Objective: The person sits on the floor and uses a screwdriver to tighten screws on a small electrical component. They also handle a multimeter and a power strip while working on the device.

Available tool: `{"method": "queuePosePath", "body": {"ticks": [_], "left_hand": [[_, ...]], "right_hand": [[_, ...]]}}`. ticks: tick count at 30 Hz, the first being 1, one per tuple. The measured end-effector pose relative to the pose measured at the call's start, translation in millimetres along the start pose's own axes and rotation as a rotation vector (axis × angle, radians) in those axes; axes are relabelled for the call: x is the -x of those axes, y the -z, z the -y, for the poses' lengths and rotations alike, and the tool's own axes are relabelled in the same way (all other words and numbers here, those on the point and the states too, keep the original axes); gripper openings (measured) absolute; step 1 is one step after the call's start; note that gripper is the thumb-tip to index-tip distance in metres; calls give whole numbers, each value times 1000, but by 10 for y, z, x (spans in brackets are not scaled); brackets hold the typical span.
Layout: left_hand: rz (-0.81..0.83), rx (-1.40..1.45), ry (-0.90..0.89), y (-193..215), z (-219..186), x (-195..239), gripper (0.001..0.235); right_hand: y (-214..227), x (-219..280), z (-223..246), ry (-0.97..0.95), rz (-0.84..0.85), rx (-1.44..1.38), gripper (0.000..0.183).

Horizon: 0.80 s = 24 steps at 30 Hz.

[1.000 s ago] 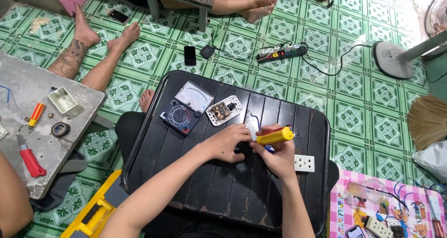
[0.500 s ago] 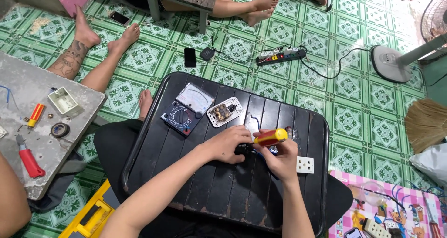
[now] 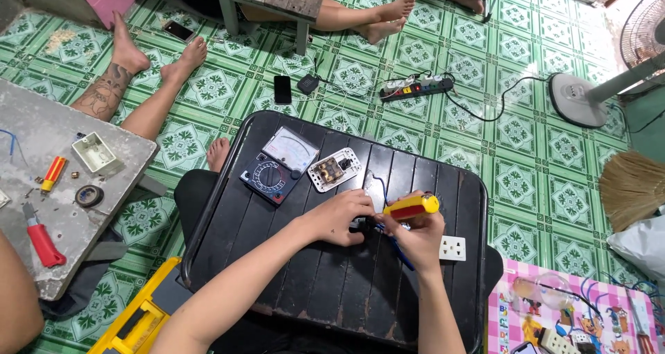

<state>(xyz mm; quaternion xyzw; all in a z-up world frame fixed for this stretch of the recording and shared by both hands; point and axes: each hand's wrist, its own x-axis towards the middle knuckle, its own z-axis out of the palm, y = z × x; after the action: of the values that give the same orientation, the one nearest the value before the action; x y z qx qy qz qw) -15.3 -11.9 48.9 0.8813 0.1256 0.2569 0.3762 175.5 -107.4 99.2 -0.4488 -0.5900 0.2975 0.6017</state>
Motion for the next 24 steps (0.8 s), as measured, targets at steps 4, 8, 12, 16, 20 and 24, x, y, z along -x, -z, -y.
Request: {"method": "queuePosePath", "body": {"ticks": [4,8,12,16,20,24], "left_hand": [[10,12,21,26,-27,1,36],[23,13,7,9,37,5,41],[17,2,5,15,-2,3,43],[21,18,9,93,-106,-6,41],[20,21,13,40,-15,0,39],[10,7,6,30,-23,-3,41]], "right_hand": [[-87,3,261,-37,30,-5,45],[-49,50,94,-35,2,46,50],[-116,5,172,-42,9,-5,54],[-103,58,100,-23,26,5,47],[-105,81,29,-25,-2,34,51],[-126,53,108,-42,41,3,47]]}}
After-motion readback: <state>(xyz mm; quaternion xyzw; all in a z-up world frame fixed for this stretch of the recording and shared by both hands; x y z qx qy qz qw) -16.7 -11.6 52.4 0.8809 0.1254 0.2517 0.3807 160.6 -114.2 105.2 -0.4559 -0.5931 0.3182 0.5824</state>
